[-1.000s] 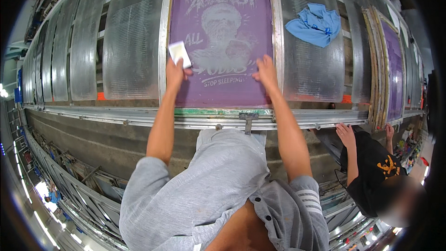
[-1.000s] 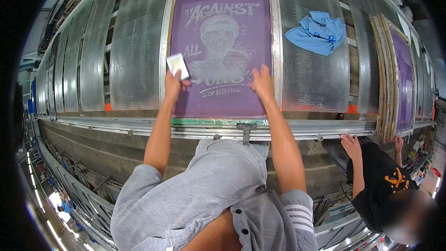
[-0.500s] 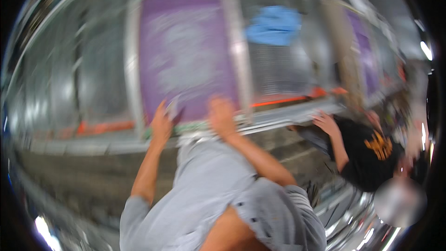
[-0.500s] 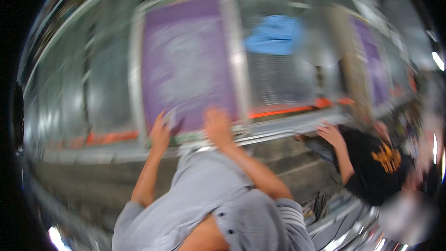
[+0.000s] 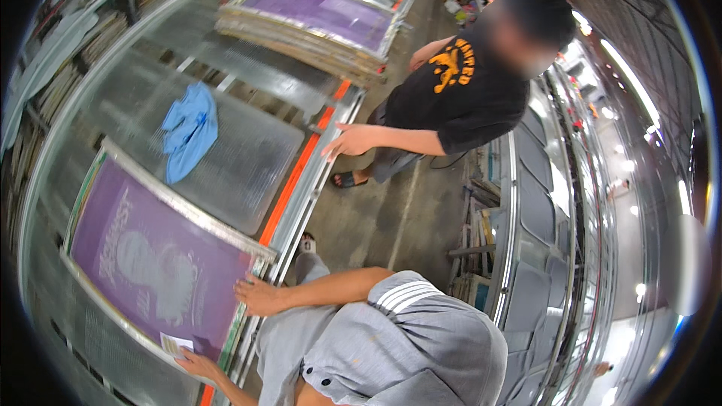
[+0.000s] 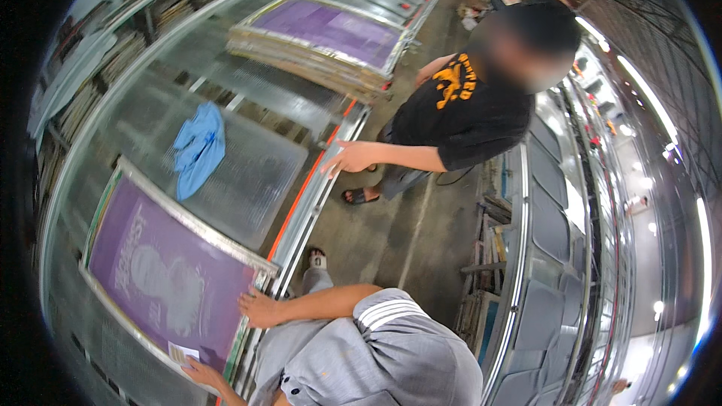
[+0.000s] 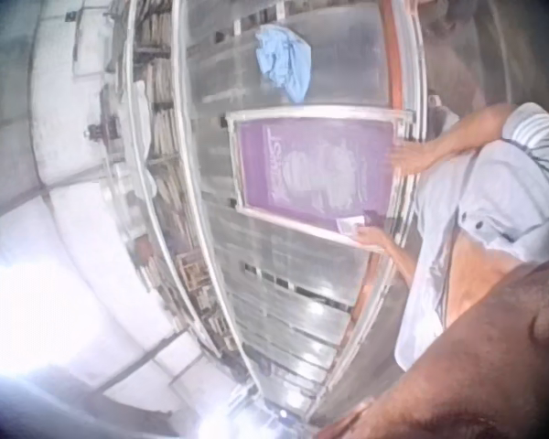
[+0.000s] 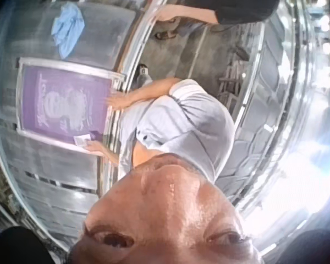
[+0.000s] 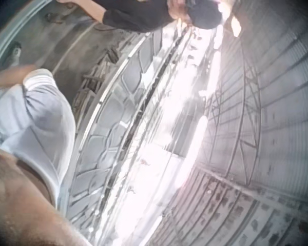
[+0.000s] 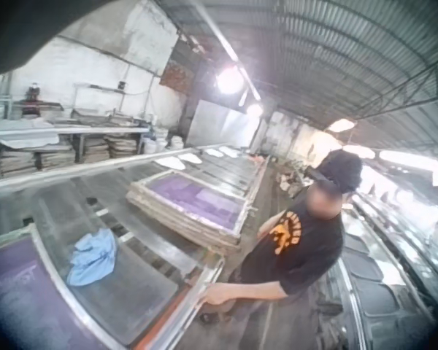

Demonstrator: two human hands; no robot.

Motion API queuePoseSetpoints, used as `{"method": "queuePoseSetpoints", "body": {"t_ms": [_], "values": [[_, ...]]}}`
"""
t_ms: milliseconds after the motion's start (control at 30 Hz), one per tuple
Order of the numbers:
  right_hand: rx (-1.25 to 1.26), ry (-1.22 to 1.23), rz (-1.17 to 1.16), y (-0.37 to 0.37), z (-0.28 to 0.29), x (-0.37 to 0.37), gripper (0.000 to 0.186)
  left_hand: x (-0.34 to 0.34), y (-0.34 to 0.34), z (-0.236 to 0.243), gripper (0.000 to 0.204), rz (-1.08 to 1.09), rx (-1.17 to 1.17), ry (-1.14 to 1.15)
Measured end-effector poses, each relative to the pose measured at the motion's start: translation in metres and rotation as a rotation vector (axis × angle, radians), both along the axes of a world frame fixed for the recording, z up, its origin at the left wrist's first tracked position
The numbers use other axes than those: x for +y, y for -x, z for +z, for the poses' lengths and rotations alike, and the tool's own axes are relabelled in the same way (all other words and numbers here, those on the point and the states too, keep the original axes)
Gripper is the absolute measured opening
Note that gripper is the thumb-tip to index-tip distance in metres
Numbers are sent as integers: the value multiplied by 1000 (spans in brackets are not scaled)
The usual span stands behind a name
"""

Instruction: The person mixes a yellow paste in a small container using a metal tool, then applies it to a small card. They use a heat gun on the card and later handle a purple screen printing frame, positioning it on a rack.

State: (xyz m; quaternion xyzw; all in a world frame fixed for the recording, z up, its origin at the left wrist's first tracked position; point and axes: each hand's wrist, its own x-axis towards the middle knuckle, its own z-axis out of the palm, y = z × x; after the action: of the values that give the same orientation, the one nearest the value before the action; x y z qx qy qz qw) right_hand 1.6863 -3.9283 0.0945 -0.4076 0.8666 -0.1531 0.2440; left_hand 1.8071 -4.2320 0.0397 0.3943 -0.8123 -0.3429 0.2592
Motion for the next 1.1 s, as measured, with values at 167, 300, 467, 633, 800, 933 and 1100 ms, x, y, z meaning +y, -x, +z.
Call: {"method": "queuePoseSetpoints", "body": {"t_ms": [167, 300, 467, 633, 800, 933, 1100], "values": [[-312, 131, -119, 9, -22, 10, 49, -20, -72, -31, 36, 504, -102, -293], [43, 567, -543, 57, -28, 21, 39, -19, -108, -21, 30, 452, 96, -191], [2, 343, -840, 86, -24, 68, 41, -23, -93, 17, 25, 417, 116, -528], [-562, 615, -817, 91, -43, 79, 46, -24, -78, 33, 25, 482, 73, -576], [-530, 340, -836, 116, -44, 63, 55, -43, -75, 50, 28, 504, 184, -577], [-1021, 476, -910, 136, -27, 46, 62, -41, -78, 80, 26, 510, 292, -467], [-681, 277, -1022, 135, -21, 34, 70, -12, -74, 119, 26, 509, 291, -624]]}}
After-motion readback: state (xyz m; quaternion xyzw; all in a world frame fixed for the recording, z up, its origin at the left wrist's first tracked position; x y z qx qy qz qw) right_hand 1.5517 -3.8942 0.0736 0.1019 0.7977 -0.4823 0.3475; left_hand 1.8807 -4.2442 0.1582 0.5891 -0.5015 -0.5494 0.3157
